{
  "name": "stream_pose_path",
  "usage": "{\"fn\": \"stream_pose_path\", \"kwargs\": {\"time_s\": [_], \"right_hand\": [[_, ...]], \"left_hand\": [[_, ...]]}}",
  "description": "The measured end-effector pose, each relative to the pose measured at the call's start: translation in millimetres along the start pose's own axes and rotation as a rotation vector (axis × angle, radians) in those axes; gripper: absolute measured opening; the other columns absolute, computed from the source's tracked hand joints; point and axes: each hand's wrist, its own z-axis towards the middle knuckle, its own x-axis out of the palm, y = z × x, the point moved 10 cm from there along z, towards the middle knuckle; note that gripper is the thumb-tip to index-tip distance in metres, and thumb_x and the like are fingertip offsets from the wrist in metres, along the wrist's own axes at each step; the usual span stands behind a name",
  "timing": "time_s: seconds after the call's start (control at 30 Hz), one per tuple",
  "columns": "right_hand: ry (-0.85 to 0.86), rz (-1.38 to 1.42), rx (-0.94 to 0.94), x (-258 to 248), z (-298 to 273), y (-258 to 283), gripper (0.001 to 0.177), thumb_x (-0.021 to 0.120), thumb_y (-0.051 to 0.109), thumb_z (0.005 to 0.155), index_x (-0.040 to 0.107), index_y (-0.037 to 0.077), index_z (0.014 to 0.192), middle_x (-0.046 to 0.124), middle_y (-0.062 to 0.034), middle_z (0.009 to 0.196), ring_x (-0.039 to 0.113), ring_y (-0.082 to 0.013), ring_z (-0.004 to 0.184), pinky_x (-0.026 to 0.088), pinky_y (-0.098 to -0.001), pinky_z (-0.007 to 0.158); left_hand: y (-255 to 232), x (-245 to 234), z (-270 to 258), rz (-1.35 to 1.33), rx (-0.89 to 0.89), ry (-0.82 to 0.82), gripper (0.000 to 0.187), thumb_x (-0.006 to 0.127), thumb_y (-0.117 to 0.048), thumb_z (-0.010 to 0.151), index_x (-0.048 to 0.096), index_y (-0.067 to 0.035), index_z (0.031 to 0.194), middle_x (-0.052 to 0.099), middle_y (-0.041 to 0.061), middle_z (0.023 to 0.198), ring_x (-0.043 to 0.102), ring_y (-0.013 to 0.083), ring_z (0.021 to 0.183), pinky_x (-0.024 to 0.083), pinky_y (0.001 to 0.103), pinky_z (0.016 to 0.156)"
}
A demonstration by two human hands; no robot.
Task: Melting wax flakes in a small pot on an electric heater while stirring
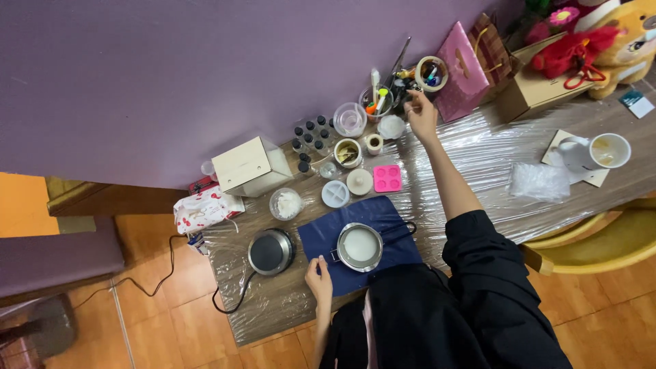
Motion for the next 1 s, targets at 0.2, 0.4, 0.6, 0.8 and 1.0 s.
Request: {"fn": "stream_pose_path", "kwargs": {"time_s": [0.2, 0.4, 0.6, 0.8, 1.0], "right_hand": [[0.008, -0.065, 0.019, 0, 24, -1, 0.028, 0.07, 0.025, 0.083, 0.065, 0.035, 0.109, 0.069, -0.0005, 0.084, 0.067, -0.0217, 0.084, 0.05, -0.0357, 0.079], [-0.125, -0.15, -0.284, -36, 32, 76, 0.006, 0.066, 0.008, 0.092, 0.071, 0.011, 0.095, 0.071, -0.0042, 0.073, 0.057, -0.0048, 0.045, 0.037, -0.0122, 0.034], [-0.413, 0.11, -0.362, -100, 22, 107, 0.009, 0.059, 0.015, 0.091, 0.064, 0.009, 0.087, 0.065, -0.0032, 0.081, 0.056, -0.0117, 0.072, 0.045, -0.0227, 0.063], [-0.17, 0.758, -0.051, -103, -20, 94, 0.012, 0.045, 0.005, 0.101, 0.057, 0.003, 0.098, 0.059, -0.0024, 0.081, 0.05, -0.0029, 0.052, 0.043, -0.0104, 0.043], [0.102, 0.731, -0.037, -36, -109, 57, 0.023, 0.052, 0.038, 0.097, 0.048, 0.016, 0.101, 0.048, -0.0005, 0.059, 0.058, -0.0107, 0.047, 0.046, -0.0172, 0.046]], "left_hand": [[-10, 5, 2, -0.055, 0.003, 0.04, 0.027, 0.059, -0.017, 0.089, 0.058, -0.01, 0.062, 0.061, 0.008, 0.058, 0.063, 0.0261, 0.06, 0.049, 0.033, 0.063], [-33, 11, 0, -0.094, 0.081, 0.087, 0.03, 0.055, -0.017, 0.09, 0.052, -0.01, 0.061, 0.057, 0.0, 0.059, 0.054, 0.0135, 0.058, 0.042, 0.029, 0.065], [-29, 12, -1, -0.104, 0.083, 0.062, 0.015, 0.063, -0.016, 0.085, 0.061, -0.008, 0.073, 0.06, 0.001, 0.07, 0.056, 0.0142, 0.064, 0.046, 0.029, 0.065], [-19, 21, 0, -0.195, -0.174, 0.143, 0.023, 0.055, -0.025, 0.09, 0.071, -0.009, 0.091, 0.07, 0.002, 0.057, 0.053, 0.0091, 0.036, 0.047, 0.022, 0.046], [-86, 28, 10, -0.351, -0.074, 0.25, 0.034, 0.048, -0.017, 0.095, 0.071, -0.003, 0.074, 0.062, 0.012, 0.047, 0.059, 0.0172, 0.042, 0.047, 0.028, 0.044]]}}
